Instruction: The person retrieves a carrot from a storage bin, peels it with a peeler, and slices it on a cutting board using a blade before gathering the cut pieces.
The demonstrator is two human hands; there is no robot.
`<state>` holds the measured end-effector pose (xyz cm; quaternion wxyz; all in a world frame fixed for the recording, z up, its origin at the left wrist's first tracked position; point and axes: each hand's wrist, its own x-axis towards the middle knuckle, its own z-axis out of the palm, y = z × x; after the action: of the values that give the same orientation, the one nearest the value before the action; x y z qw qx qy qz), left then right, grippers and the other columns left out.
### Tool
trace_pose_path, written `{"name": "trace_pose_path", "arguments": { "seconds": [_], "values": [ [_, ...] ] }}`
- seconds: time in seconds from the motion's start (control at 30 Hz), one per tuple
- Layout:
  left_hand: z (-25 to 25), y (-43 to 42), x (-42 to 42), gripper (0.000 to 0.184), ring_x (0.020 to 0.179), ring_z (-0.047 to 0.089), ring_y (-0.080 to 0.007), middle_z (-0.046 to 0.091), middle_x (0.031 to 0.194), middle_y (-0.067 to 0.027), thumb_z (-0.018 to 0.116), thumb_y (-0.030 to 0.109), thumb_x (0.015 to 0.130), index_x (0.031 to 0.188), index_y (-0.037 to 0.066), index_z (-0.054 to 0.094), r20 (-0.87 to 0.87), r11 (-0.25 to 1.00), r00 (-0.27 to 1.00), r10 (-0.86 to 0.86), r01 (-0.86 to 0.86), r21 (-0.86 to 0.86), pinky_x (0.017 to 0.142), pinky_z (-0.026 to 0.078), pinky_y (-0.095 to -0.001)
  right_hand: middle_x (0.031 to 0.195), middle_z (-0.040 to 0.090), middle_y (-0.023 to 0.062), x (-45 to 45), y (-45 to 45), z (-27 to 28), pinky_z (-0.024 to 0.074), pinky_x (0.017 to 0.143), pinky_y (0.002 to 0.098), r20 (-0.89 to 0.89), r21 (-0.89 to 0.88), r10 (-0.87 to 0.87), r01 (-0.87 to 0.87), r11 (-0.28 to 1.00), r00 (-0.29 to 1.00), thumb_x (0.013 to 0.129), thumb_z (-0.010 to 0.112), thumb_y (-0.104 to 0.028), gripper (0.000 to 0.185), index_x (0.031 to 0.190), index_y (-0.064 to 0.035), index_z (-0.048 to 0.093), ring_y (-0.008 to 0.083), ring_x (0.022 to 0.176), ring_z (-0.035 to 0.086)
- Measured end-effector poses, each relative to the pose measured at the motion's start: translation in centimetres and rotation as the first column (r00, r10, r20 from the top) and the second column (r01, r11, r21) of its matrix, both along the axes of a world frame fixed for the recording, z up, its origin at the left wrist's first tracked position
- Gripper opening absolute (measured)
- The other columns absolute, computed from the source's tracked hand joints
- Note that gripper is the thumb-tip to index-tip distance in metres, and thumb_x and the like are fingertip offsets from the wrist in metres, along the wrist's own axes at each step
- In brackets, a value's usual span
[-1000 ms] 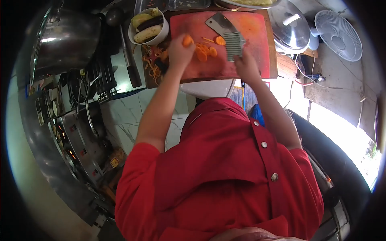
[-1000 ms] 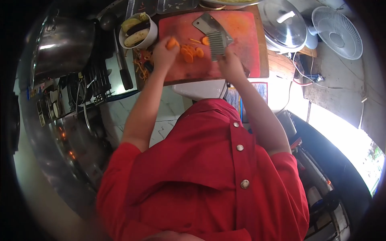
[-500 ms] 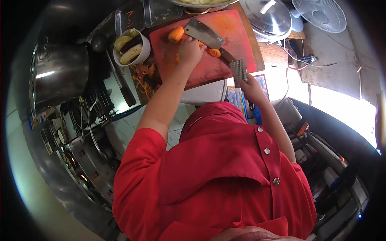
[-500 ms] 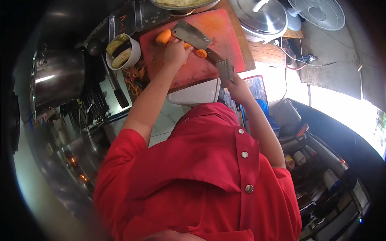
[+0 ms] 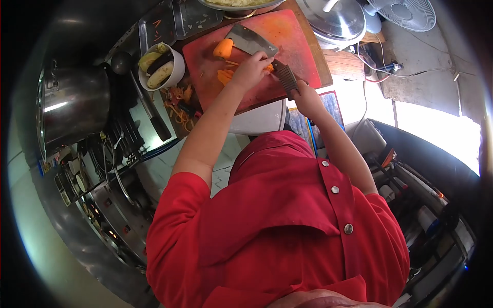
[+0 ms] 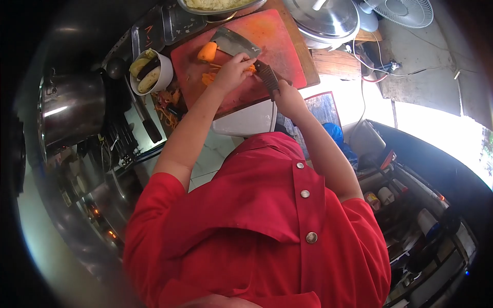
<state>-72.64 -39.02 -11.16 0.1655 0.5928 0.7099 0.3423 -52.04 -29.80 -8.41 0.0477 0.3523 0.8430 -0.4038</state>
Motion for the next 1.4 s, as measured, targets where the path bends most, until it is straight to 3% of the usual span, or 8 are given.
{"name": "trace_pose_path", "arguments": {
  "seconds": [0.27,0.33,0.37,0.43,0.6,0.7,0.8,1.4],
  "values": [
    [3.6,-2.9,0.6,0.022,0.086,0.060,-0.0276,0.062,0.086,-0.0098,0.070,0.009,0.073,0.093,0.003,0.063,-0.218,0.980,0.957,0.193,-0.197,0.004,0.075,0.049,-0.0350,0.081,0.060,0.0282,-0.3,-1.2,0.0,0.0435,0.073,0.0524,-0.043,0.060,-0.005,0.008,0.998,0.999,0.087,0.049,-0.020,0.023,0.095,0.0014,0.048,0.0454,0.082,0.058],
    [5.5,-6.0,0.2,0.021,0.081,0.062,-0.0257,0.064,0.082,-0.0117,0.071,0.011,0.075,0.093,0.004,0.064,0.231,0.823,0.805,0.547,-0.567,0.026,0.073,0.049,-0.0331,0.081,0.060,0.0285,-0.9,-2.2,1.1,0.0431,0.072,0.0537,-0.065,0.053,0.026,-0.022,0.998,0.998,0.087,0.047,-0.022,0.024,0.096,0.0006,0.048,0.0464,0.079,0.058],
    [4.8,-7.9,-1.0,0.021,0.081,0.062,-0.0257,0.064,0.082,-0.0117,0.071,0.011,0.075,0.093,0.004,0.064,0.218,0.816,0.799,0.560,-0.578,0.023,0.073,0.049,-0.0331,0.081,0.060,0.0285,-1.7,-2.9,1.2,0.0431,0.072,0.0537,-0.074,0.043,0.039,-0.035,0.998,0.997,0.087,0.047,-0.022,0.024,0.096,0.0006,0.048,0.0464,0.079,0.058],
    [1.7,-12.1,-2.0,0.025,0.077,0.064,-0.0246,0.066,0.087,-0.0135,0.073,0.015,0.076,0.097,0.004,0.065,0.589,0.597,0.414,0.694,-0.788,-0.150,0.072,0.050,-0.0316,0.081,0.060,0.0283,-3.2,-4.9,1.4,0.0443,0.070,0.0536,-0.077,-0.021,0.287,-0.290,0.957,0.955,0.087,0.047,-0.021,0.024,0.098,0.0001,0.048,0.0463,0.078,0.059],
    [-0.9,-14.3,-0.9,0.035,0.080,0.063,-0.0312,0.065,0.090,-0.0159,0.072,0.018,0.076,0.107,0.004,0.064,0.246,0.579,0.527,0.813,-0.776,-0.250,0.074,0.050,-0.0363,0.082,0.063,0.0269,-9.3,-9.2,1.1,0.0488,0.072,0.0494,0.049,0.002,0.444,-0.445,0.896,0.895,0.084,0.046,-0.014,0.025,0.101,0.0036,0.047,0.0414,0.081,0.062],
    [0.7,-13.8,0.0,0.032,0.080,0.060,-0.0359,0.063,0.083,-0.0184,0.066,0.021,0.079,0.105,0.002,0.065,-0.418,0.661,0.623,0.661,-0.748,-0.069,0.075,0.049,-0.0403,0.084,0.064,0.0261,-11.2,-9.3,1.4,0.0506,0.073,0.0468,0.125,0.038,0.396,-0.404,0.914,0.909,0.083,0.045,-0.011,0.026,0.102,0.0058,0.046,0.0392,0.083,0.064],
    [0.0,-14.6,-1.0,0.031,0.079,0.062,-0.0344,0.064,0.083,-0.0191,0.066,0.021,0.079,0.103,0.002,0.066,-0.079,0.611,0.637,0.767,-0.762,-0.214,0.073,0.050,-0.0390,0.086,0.064,0.0259,-11.3,-9.9,1.6,0.0513,0.073,0.0457,0.137,0.043,0.388,-0.396,0.917,0.912,0.083,0.045,-0.011,0.027,0.103,0.0060,0.046,0.0392,0.084,0.064],
    [1.1,-13.1,-0.7,0.023,0.080,0.065,-0.0301,0.067,0.085,-0.0169,0.068,0.012,0.071,0.093,0.004,0.069,0.096,0.605,0.597,0.796,-0.787,-0.120,0.071,0.051,-0.0357,0.090,0.064,0.0260,-12.1,-10.9,2.7,0.0504,0.077,0.0461,0.238,0.058,0.376,-0.399,0.915,0.896,0.083,0.045,-0.010,0.024,0.103,0.0039,0.046,0.0391,0.089,0.064]
  ]
}}
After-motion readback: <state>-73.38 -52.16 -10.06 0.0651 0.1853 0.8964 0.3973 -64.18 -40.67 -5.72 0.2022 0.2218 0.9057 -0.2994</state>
